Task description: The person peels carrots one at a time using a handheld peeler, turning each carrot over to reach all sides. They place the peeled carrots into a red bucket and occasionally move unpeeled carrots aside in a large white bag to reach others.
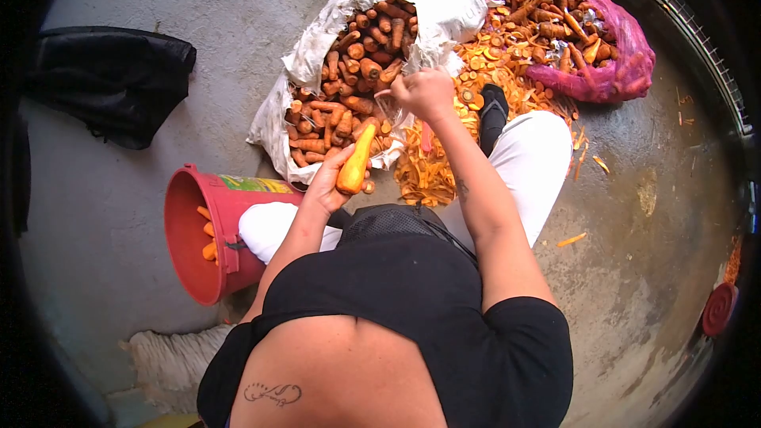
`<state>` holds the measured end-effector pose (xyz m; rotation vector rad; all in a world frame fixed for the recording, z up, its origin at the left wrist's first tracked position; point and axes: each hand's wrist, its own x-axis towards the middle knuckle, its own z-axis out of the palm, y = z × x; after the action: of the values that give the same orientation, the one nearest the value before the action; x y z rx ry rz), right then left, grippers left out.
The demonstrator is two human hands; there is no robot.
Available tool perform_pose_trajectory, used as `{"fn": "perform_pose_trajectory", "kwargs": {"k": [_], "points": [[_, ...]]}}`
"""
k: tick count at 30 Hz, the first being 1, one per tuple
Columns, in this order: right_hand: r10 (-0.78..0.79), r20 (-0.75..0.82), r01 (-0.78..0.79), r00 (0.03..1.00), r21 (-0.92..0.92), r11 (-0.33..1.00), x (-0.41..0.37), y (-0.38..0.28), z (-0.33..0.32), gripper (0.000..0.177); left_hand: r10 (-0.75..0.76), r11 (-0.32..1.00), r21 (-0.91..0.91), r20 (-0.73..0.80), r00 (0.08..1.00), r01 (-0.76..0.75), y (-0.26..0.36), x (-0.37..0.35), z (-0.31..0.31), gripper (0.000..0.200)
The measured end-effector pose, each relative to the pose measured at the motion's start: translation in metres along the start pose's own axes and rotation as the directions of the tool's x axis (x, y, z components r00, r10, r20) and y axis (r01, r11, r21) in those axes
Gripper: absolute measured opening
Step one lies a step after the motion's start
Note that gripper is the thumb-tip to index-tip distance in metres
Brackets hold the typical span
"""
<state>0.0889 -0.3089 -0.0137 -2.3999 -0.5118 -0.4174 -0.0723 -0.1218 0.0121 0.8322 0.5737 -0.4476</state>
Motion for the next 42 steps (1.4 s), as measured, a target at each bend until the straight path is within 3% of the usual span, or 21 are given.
{"fn": "perform_pose_trajectory", "kwargs": {"k": [2, 4, 5, 8, 9, 10, 11, 14, 18, 21, 24, 27, 30, 31, 32, 33, 34, 36, 37, 40, 42], "points": [[0.102, 0.013, -0.102, 0.995, 0.165, 0.981, 0.001, -0.004, -0.004, 0.043, -0.002, 0.994, -0.105, 0.035, 0.999, 0.006, 0.002, 0.003, -0.004, 0.034], [0.069, 0.018, -0.071, 0.997, 0.425, 0.902, -0.006, -0.022, -0.009, 0.042, 0.009, 0.989, -0.15, 0.019, 1.0, -0.006, 0.003, 0.001, 0.005, 0.034], [0.053, 0.161, -0.118, 0.986, 0.427, 0.896, -0.01, -0.03, -0.012, 0.042, 0.022, 0.99, -0.14, -0.014, 1.0, -0.023, 0.004, -0.003, 0.016, 0.034], [-0.122, 0.153, 0.052, 0.981, 0.398, 0.916, -0.022, -0.047, -0.007, 0.038, 0.016, 0.986, -0.164, -0.043, 0.999, -0.022, 0.002, 0.001, 0.008, 0.034], [-0.119, 0.266, 0.006, 0.957, 0.392, 0.92, -0.024, -0.052, -0.008, 0.038, 0.012, 0.979, -0.204, -0.016, 1.0, -0.015, 0.001, 0.002, 0.004, 0.034], [-0.222, 0.122, 0.155, 0.967, 0.41, 0.899, -0.025, -0.059, -0.008, 0.037, 0.01, 0.97, -0.244, 0.009, 1.0, -0.007, 0.001, 0.002, -0.001, 0.034], [-0.26, 0.075, 0.212, 0.963, 0.389, 0.897, -0.027, -0.064, -0.01, 0.036, 0.037, 0.983, -0.179, -0.018, 0.999, -0.04, -0.001, 0.003, -0.003, 0.032], [-0.372, -0.025, 0.357, 0.928, 0.351, 0.866, -0.032, -0.075, -0.013, 0.034, -0.012, 0.973, -0.229, -0.07, 0.997, -0.005, 0.002, 0.001, 0.004, 0.03], [-0.45, -0.079, 0.449, 0.889, 0.337, 0.827, -0.035, -0.08, -0.013, 0.034, 0.011, 0.975, -0.222, 0.15, 0.989, 0.022, -0.001, 0.004, -0.007, 0.031], [-0.452, -0.056, 0.445, 0.89, 0.313, 0.839, -0.036, -0.079, -0.012, 0.032, 0.024, 0.984, -0.178, 0.053, 0.998, -0.014, -0.004, 0.004, -0.008, 0.032], [-0.462, -0.09, 0.463, 0.882, 0.343, 0.817, -0.033, -0.077, -0.013, 0.035, 0.057, 0.987, -0.152, 0.069, 0.996, -0.046, -0.002, 0.005, -0.005, 0.032], [-0.377, -0.082, 0.383, 0.923, 0.304, 0.872, -0.029, -0.071, -0.012, 0.034, 0.038, 0.978, -0.199, -0.15, 0.988, -0.068, 0.0, 0.009, 0.013, 0.03], [-0.191, -0.076, 0.196, 0.979, 0.06, 0.979, -0.007, -0.023, -0.004, 0.033, 0.109, 0.984, 0.156, -0.169, 0.98, -0.082, 0.003, -0.011, 0.033, 0.035], [-0.107, -0.035, 0.108, 0.994, 0.018, 0.994, -0.001, -0.008, -0.008, 0.034, 0.094, 0.987, 0.135, -0.084, 0.992, -0.082, 0.001, -0.009, 0.026, 0.037], [-0.022, 0.002, 0.022, 1.0, -0.027, 0.999, 0.002, 0.001, -0.008, 0.034, 0.096, 0.989, 0.122, -0.109, 0.989, -0.083, 0.0, -0.007, 0.02, 0.037], [-0.07, -0.095, 0.074, 0.993, 0.038, 0.997, 0.003, -0.005, -0.016, 0.035, 0.097, 0.991, 0.107, -0.135, 0.986, -0.083, 0.001, -0.007, 0.02, 0.036], [-0.07, -0.044, 0.075, 0.997, 0.106, 0.992, 0.001, -0.011, -0.017, 0.036, 0.097, 0.992, 0.091, -0.161, 0.982, -0.083, 0.001, -0.007, 0.021, 0.036], [-0.08, 0.057, 0.064, 0.995, 0.237, 0.969, -0.007, -0.029, -0.017, 0.039, 0.03, 0.998, -0.052, -0.016, 0.999, -0.03, 0.001, 0.003, -0.004, 0.033], [-0.178, 0.061, 0.163, 0.982, 0.198, 0.967, -0.014, -0.041, -0.019, 0.031, 0.004, 0.993, -0.119, 0.062, 0.998, 0.003, 0.003, 0.005, -0.008, 0.031], [-0.319, -0.015, 0.309, 0.948, 0.303, 0.902, -0.031, -0.066, -0.011, 0.031, 0.028, 0.973, -0.224, -0.126, 0.992, -0.056, 0.004, 0.005, 0.005, 0.031], [-0.372, -0.023, 0.358, 0.928, 0.334, 0.872, -0.034, -0.075, -0.01, 0.031, 0.008, 0.976, -0.217, -0.085, 0.996, -0.026, 0.002, 0.009, -0.004, 0.03]]}}
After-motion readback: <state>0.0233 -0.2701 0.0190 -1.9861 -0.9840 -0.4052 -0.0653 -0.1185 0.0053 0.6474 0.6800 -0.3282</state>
